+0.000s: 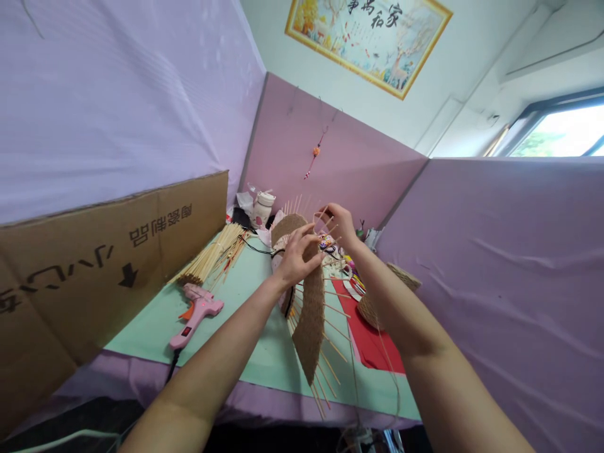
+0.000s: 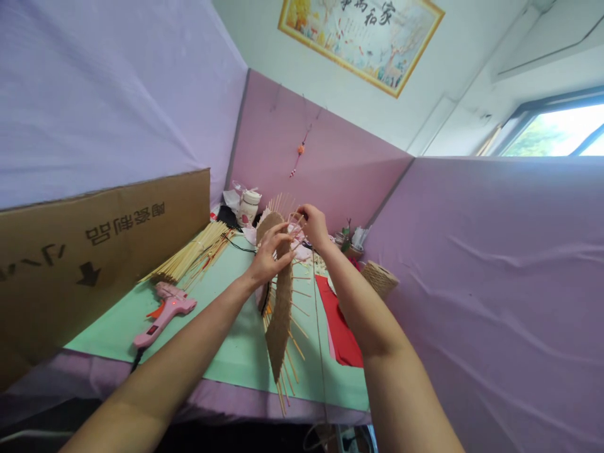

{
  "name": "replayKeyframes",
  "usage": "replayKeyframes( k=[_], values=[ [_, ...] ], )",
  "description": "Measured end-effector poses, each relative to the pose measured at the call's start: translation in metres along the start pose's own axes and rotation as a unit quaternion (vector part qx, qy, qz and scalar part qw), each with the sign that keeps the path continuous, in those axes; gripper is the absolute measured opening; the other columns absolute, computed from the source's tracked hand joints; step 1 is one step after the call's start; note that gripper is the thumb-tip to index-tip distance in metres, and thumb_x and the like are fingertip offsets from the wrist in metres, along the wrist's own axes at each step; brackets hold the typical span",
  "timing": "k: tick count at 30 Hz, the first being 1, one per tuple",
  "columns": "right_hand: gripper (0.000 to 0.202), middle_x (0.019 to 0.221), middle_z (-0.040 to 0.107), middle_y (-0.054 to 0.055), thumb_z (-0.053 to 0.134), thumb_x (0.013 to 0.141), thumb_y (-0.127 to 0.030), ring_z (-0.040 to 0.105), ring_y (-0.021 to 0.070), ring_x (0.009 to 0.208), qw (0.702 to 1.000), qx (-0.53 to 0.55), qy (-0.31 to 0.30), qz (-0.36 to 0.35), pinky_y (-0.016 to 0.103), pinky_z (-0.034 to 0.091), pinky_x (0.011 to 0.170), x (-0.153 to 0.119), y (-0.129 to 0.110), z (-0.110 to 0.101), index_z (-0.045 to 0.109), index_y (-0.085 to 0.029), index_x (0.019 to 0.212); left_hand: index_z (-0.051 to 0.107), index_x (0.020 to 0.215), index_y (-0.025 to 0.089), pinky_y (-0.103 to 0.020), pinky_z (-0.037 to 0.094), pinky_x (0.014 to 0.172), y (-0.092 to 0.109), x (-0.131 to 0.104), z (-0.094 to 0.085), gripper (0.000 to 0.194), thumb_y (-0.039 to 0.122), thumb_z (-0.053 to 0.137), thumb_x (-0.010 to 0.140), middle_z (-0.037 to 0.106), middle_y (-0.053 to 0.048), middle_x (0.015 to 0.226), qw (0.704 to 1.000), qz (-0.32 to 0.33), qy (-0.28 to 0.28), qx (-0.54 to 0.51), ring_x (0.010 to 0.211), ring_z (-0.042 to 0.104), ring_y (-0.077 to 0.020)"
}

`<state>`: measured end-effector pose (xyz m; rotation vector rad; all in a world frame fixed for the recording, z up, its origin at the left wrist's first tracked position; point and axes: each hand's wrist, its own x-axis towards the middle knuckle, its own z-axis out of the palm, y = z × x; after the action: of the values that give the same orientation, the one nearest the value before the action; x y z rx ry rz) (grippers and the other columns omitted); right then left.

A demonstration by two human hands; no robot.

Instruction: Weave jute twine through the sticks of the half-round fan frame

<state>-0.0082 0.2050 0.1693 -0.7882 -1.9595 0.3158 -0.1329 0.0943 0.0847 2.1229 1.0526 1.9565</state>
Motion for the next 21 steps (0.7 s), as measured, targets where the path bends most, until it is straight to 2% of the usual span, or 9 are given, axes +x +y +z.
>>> replayKeyframes(
  k=[2, 4, 8, 10, 12, 15, 21],
  values=[
    [0.018, 0.071, 0.062, 0.002, 0.065, 0.078, -0.034, 0.05, 0.014, 0.066, 0.988, -0.125, -0.029, -0.084, 0.027, 0.037, 0.068, 0.011, -0.009, -0.011, 0.062, -0.018, 0.071, 0.059, 0.103, 0.022, -0.042, 0.03, 0.112, 0.0, 0.001, -0.001, 0.024, 0.034, 0.061, 0.082, 0.047, -0.009, 0.14, 1.0, 0.002, -0.002, 0.013, 0.131, 0.041, -0.0236],
    [0.019, 0.071, 0.063, 0.003, 0.062, 0.083, -0.034, 0.052, 0.0147, 0.066, 0.963, -0.218, -0.079, -0.134, 0.026, 0.037, 0.066, 0.021, -0.017, -0.021, 0.064, -0.017, 0.073, 0.059, 0.101, 0.022, -0.042, 0.03, 0.111, 0.0, 0.002, -0.002, 0.023, 0.034, 0.061, 0.082, 0.048, -0.008, 0.139, 1.0, 0.002, -0.002, 0.028, 0.13, 0.041, -0.0241],
    [0.014, 0.081, 0.066, 0.007, 0.056, 0.087, -0.022, 0.058, 0.0166, 0.075, 0.916, -0.296, -0.189, -0.194, 0.026, 0.039, 0.071, 0.042, -0.026, -0.036, 0.067, -0.016, 0.08, 0.06, 0.101, 0.022, -0.042, 0.03, 0.11, 0.0, 0.002, -0.004, 0.024, 0.035, 0.061, 0.081, 0.05, -0.008, 0.137, 0.999, 0.0, 0.004, 0.051, 0.128, 0.042, -0.0243],
    [0.017, 0.086, 0.066, 0.008, 0.052, 0.088, -0.017, 0.059, 0.0168, 0.079, 0.903, -0.305, -0.216, -0.213, 0.026, 0.041, 0.075, 0.05, -0.028, -0.041, 0.069, -0.016, 0.083, 0.06, 0.101, 0.022, -0.041, 0.031, 0.109, 0.0, 0.002, -0.004, 0.024, 0.036, 0.061, 0.081, 0.05, -0.008, 0.136, 0.998, -0.004, 0.001, 0.059, 0.127, 0.042, -0.0243],
    [0.018, 0.086, 0.065, 0.008, 0.052, 0.089, -0.017, 0.059, 0.0171, 0.08, 0.899, -0.311, -0.214, -0.221, 0.026, 0.041, 0.076, 0.057, -0.031, -0.044, 0.069, -0.015, 0.083, 0.06, 0.102, 0.023, -0.041, 0.032, 0.108, 0.0, 0.001, -0.003, 0.024, 0.036, 0.06, 0.081, 0.049, -0.008, 0.136, 0.998, -0.008, -0.003, 0.063, 0.127, 0.042, -0.0243],
    [0.017, 0.084, 0.064, 0.008, 0.056, 0.089, -0.023, 0.059, 0.0184, 0.079, 0.899, -0.333, -0.171, -0.227, 0.027, 0.041, 0.075, 0.062, -0.037, -0.042, 0.069, -0.015, 0.081, 0.06, 0.102, 0.022, -0.042, 0.033, 0.108, 0.0, 0.001, -0.001, 0.025, 0.036, 0.06, 0.081, 0.049, -0.008, 0.136, 0.998, -0.013, -0.003, 0.063, 0.127, 0.043, -0.0244],
    [0.016, 0.095, 0.063, 0.01, 0.053, 0.091, -0.022, 0.059, 0.0194, 0.086, 0.898, -0.335, -0.108, -0.263, 0.028, 0.042, 0.077, 0.062, -0.046, -0.025, 0.067, -0.016, 0.091, 0.06, 0.103, 0.023, -0.042, 0.033, 0.107, 0.002, 0.001, 0.0, 0.026, 0.035, 0.061, 0.08, 0.049, -0.009, 0.135, 0.998, -0.017, 0.0, 0.066, 0.126, 0.044, -0.0245]
  ],
)
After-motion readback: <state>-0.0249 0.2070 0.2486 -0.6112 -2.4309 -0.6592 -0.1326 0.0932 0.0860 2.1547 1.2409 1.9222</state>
